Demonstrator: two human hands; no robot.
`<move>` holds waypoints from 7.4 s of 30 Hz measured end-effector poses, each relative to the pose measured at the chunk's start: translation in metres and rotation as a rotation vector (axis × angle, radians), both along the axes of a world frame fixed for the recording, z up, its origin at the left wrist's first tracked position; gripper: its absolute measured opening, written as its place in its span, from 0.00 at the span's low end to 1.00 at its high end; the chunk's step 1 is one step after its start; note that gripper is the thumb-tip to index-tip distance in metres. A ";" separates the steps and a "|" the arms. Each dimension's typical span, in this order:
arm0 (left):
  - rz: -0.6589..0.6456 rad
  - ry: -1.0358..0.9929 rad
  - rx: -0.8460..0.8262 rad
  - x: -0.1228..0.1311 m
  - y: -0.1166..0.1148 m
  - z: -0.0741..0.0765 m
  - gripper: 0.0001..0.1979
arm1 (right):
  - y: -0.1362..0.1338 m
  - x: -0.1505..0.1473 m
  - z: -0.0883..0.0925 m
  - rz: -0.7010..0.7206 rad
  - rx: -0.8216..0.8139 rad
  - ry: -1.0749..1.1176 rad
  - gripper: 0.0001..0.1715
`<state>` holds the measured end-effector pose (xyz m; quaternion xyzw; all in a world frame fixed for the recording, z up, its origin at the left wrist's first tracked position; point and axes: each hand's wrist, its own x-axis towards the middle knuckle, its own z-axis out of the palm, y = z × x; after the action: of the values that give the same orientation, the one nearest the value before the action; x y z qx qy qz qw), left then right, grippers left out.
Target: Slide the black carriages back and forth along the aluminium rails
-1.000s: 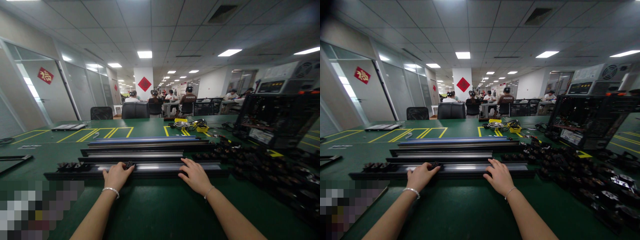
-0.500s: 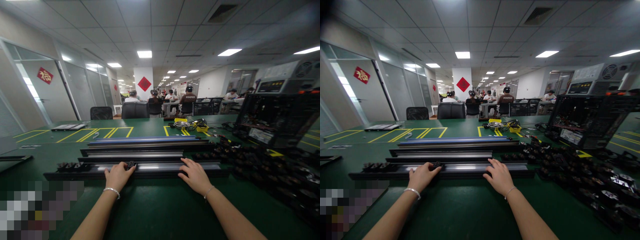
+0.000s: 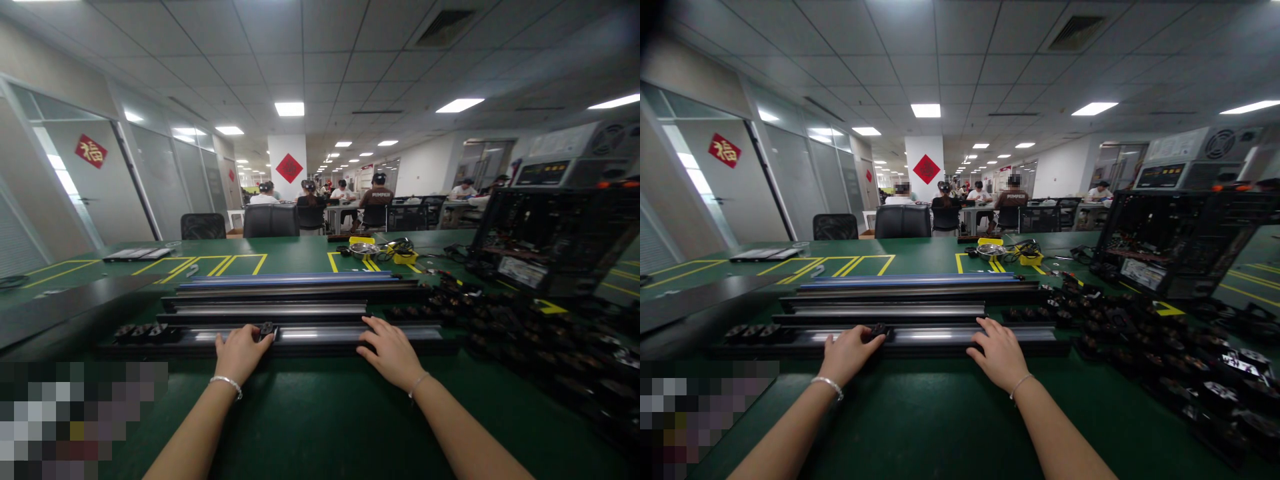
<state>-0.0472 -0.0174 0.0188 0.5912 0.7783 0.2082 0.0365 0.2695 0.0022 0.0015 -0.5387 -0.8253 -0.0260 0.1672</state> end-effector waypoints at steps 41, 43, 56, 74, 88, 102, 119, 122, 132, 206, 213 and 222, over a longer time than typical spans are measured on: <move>-0.197 0.012 0.124 0.004 0.000 -0.012 0.16 | 0.002 0.002 -0.003 0.008 0.018 -0.002 0.17; -0.206 0.012 0.120 0.004 0.000 -0.011 0.16 | 0.002 0.002 -0.003 0.008 0.012 0.000 0.17; -0.241 0.030 0.111 0.008 -0.003 -0.006 0.16 | 0.002 0.002 -0.004 0.007 0.025 0.002 0.17; -0.271 0.028 0.108 0.007 -0.001 -0.008 0.17 | 0.002 0.001 -0.002 0.001 0.003 -0.006 0.18; -0.332 0.048 0.103 0.014 -0.004 -0.008 0.16 | 0.002 0.001 -0.002 0.002 0.011 -0.005 0.17; -0.403 0.063 0.079 0.021 -0.006 -0.006 0.17 | 0.002 -0.001 -0.003 -0.006 0.028 0.028 0.16; -0.457 0.095 0.065 0.021 -0.006 -0.010 0.18 | -0.016 -0.062 -0.004 0.200 0.099 0.066 0.25; -0.456 0.109 0.059 0.022 -0.006 -0.010 0.18 | -0.019 -0.071 -0.003 0.212 0.069 0.052 0.25; -0.494 0.171 0.037 0.024 -0.007 -0.011 0.21 | -0.022 -0.084 0.000 0.160 0.041 0.077 0.26; -0.504 0.252 0.056 0.022 -0.005 -0.013 0.19 | -0.004 -0.058 -0.006 -0.063 0.283 0.225 0.18; -0.507 0.265 0.030 0.022 -0.005 -0.012 0.19 | 0.000 -0.057 -0.010 -0.127 0.273 0.259 0.17; -0.497 0.269 0.009 0.023 -0.007 -0.010 0.19 | -0.001 -0.058 -0.006 -0.211 0.261 0.286 0.11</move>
<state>-0.0243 -0.0243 0.0088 0.7864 0.6064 0.1162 -0.0199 0.2112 0.0010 -0.0043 -0.5942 -0.7217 -0.0732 0.3474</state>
